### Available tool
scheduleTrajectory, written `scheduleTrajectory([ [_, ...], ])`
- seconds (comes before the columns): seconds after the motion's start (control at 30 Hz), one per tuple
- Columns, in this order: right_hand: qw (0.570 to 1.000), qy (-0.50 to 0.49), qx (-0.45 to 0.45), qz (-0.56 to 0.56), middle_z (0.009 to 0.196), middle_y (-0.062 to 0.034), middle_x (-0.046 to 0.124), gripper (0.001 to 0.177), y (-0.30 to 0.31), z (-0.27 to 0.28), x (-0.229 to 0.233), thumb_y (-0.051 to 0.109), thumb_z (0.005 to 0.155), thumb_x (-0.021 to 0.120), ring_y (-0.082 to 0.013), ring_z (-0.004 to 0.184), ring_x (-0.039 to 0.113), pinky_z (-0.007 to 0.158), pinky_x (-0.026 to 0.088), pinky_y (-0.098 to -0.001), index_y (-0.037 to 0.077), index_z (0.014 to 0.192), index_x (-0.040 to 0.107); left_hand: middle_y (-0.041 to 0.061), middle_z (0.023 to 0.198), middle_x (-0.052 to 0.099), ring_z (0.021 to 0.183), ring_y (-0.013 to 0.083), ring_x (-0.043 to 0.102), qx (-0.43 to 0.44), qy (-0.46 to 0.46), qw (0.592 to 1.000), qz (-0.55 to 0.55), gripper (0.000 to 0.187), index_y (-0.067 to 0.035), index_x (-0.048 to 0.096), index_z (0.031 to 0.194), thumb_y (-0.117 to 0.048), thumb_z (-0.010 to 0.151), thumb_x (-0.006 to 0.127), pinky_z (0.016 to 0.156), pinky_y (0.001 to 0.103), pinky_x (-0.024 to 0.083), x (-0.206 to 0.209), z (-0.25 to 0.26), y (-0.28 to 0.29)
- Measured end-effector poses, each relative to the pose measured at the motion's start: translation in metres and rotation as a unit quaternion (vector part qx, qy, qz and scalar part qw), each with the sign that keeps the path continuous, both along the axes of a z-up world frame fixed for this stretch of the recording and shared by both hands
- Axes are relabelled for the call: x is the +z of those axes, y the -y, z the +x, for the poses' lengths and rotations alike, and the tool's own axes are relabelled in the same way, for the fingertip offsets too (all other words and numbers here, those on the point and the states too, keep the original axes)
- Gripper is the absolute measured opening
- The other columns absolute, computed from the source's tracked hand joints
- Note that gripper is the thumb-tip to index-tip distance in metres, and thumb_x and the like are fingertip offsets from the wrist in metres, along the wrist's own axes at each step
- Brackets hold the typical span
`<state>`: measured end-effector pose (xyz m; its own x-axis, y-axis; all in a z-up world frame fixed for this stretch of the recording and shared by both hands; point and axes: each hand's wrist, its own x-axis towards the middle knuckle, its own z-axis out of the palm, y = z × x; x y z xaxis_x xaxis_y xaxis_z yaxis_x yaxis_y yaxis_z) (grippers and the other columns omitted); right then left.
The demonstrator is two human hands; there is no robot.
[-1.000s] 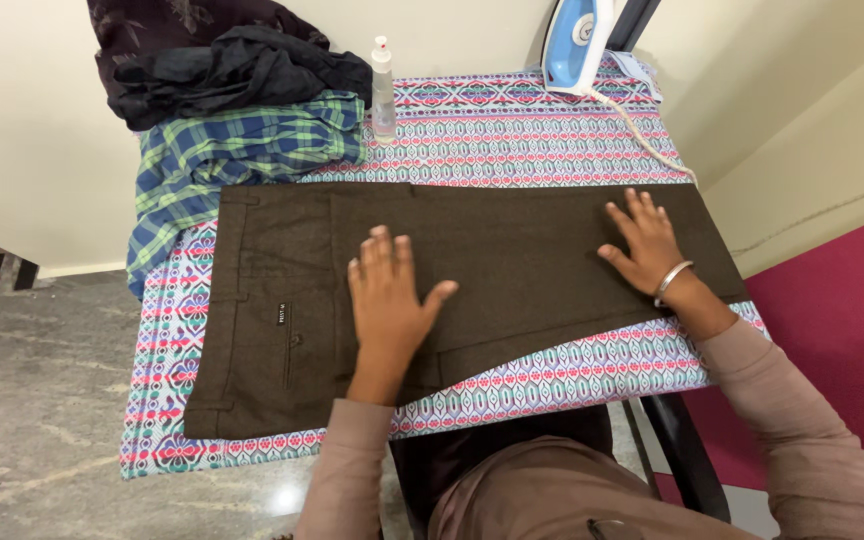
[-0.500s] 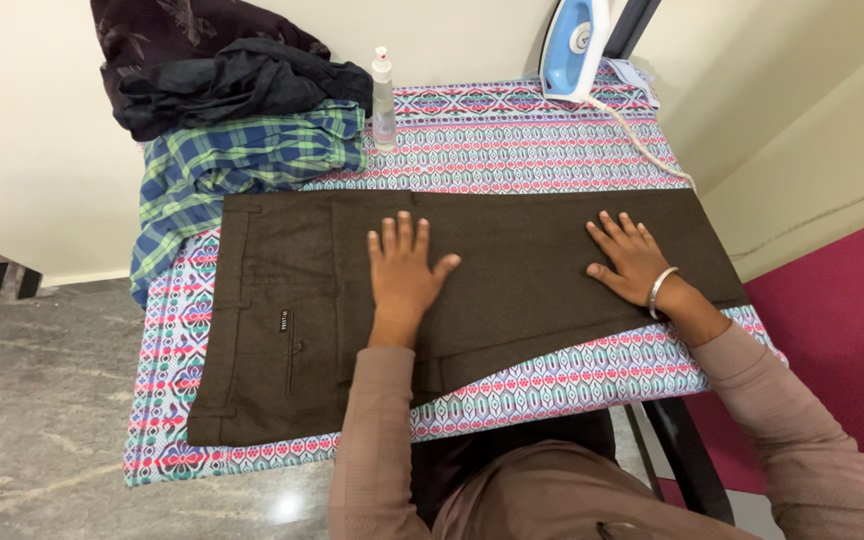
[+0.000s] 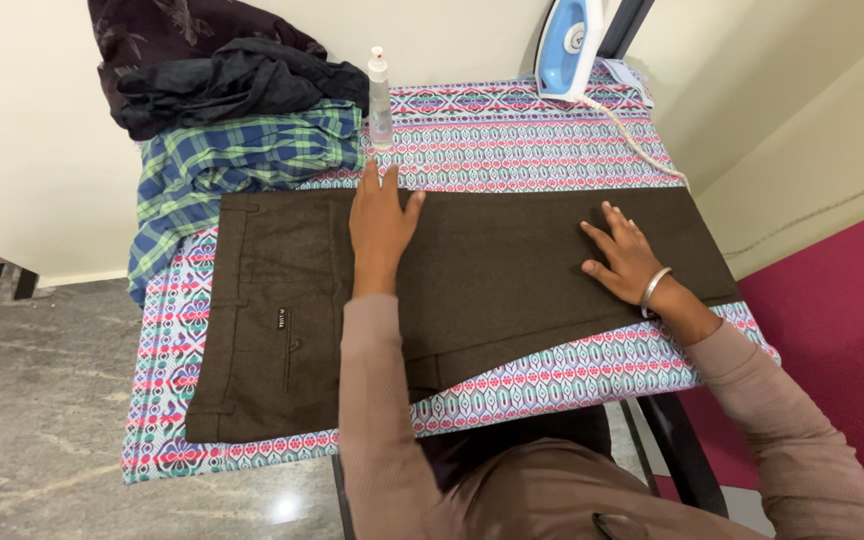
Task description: The person irons a pair of dark brown trousers laid flat on an ironing board. They use a blue and white electric iron to smooth the fabric, periodically adjusting the trousers with their left hand. The person also sprays the trousers with a liquid from a clear bottle before continuing to iron.
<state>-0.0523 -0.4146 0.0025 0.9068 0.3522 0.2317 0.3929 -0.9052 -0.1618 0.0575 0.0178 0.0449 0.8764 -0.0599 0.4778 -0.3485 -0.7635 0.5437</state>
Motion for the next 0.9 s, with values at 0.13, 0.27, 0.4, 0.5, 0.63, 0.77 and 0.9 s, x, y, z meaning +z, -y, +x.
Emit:
scheduleTrajectory([
  [0.13,1.000,-0.002,0.013,0.016,0.166,-0.0332,0.021,0.071,-0.003,-0.003,0.006,0.053,0.097,0.054,-0.0502,0.153,0.022,0.122,0.019,-0.0581,0.011,0.154,0.044,0.035,0.156,0.035,0.141,0.0491,0.043,0.014,0.069,0.997,-0.037,0.062,-0.004,0.061,0.138,-0.033,0.087,0.082,0.113,0.051,0.041,0.017,0.040,0.016],
  [0.27,0.999,-0.004,0.021,0.034,0.165,-0.0330,0.022,0.068,-0.002,-0.005,0.013,0.049,0.097,0.056,-0.0509,0.154,0.023,0.123,0.021,-0.0579,0.012,0.153,0.045,0.036,0.157,0.026,0.141,0.0544,0.037,0.052,0.080,0.995,-0.024,0.060,-0.014,0.065,0.138,-0.032,0.083,0.085,0.115,0.055,0.035,0.024,0.076,0.027],
  [0.4,0.998,-0.003,0.028,0.047,0.165,-0.0323,0.023,0.068,-0.005,-0.006,0.016,0.049,0.096,0.058,-0.0508,0.153,0.024,0.122,0.024,-0.0574,0.012,0.152,0.047,0.036,0.157,0.025,0.143,0.0537,0.034,0.061,0.041,0.996,-0.049,0.061,-0.019,0.065,0.136,-0.035,0.082,0.086,0.116,0.055,0.034,0.020,0.099,0.031],
  [0.5,0.998,-0.004,0.037,0.049,0.165,-0.0318,0.024,0.067,-0.007,-0.009,0.017,0.049,0.096,0.057,-0.0508,0.153,0.024,0.122,0.024,-0.0575,0.012,0.152,0.047,0.035,0.155,0.028,0.143,0.0516,0.034,0.067,0.031,0.996,-0.047,0.067,-0.015,0.061,0.141,-0.035,0.082,0.085,0.117,0.056,0.032,0.015,0.108,0.035],
  [0.63,0.998,-0.004,0.044,0.049,0.166,-0.0312,0.023,0.067,-0.007,-0.010,0.017,0.049,0.096,0.057,-0.0506,0.153,0.024,0.122,0.024,-0.0571,0.012,0.152,0.047,0.034,0.152,0.036,0.142,0.0483,0.039,0.070,0.040,0.996,-0.045,0.070,-0.009,0.057,0.142,-0.034,0.083,0.084,0.117,0.056,0.031,0.008,0.112,0.042],
  [0.77,0.998,-0.002,0.044,0.050,0.167,-0.0306,0.022,0.068,-0.004,-0.008,0.013,0.049,0.095,0.058,-0.0507,0.153,0.023,0.122,0.024,-0.0565,0.013,0.152,0.047,0.037,0.151,0.038,0.135,0.0501,0.047,0.081,0.059,0.994,-0.033,0.063,-0.007,0.058,0.142,-0.028,0.087,0.081,0.115,0.052,0.040,0.011,0.104,0.044],
  [0.9,0.996,0.020,0.050,0.065,0.166,-0.0296,0.023,0.069,-0.005,-0.007,0.016,0.049,0.095,0.058,-0.0496,0.152,0.024,0.121,0.024,-0.0555,0.013,0.152,0.046,0.034,0.144,0.045,0.117,0.0496,0.059,0.075,0.096,0.992,-0.028,0.056,-0.006,0.062,0.135,-0.022,0.085,0.080,0.097,0.052,0.051,0.035,0.083,0.043],
])
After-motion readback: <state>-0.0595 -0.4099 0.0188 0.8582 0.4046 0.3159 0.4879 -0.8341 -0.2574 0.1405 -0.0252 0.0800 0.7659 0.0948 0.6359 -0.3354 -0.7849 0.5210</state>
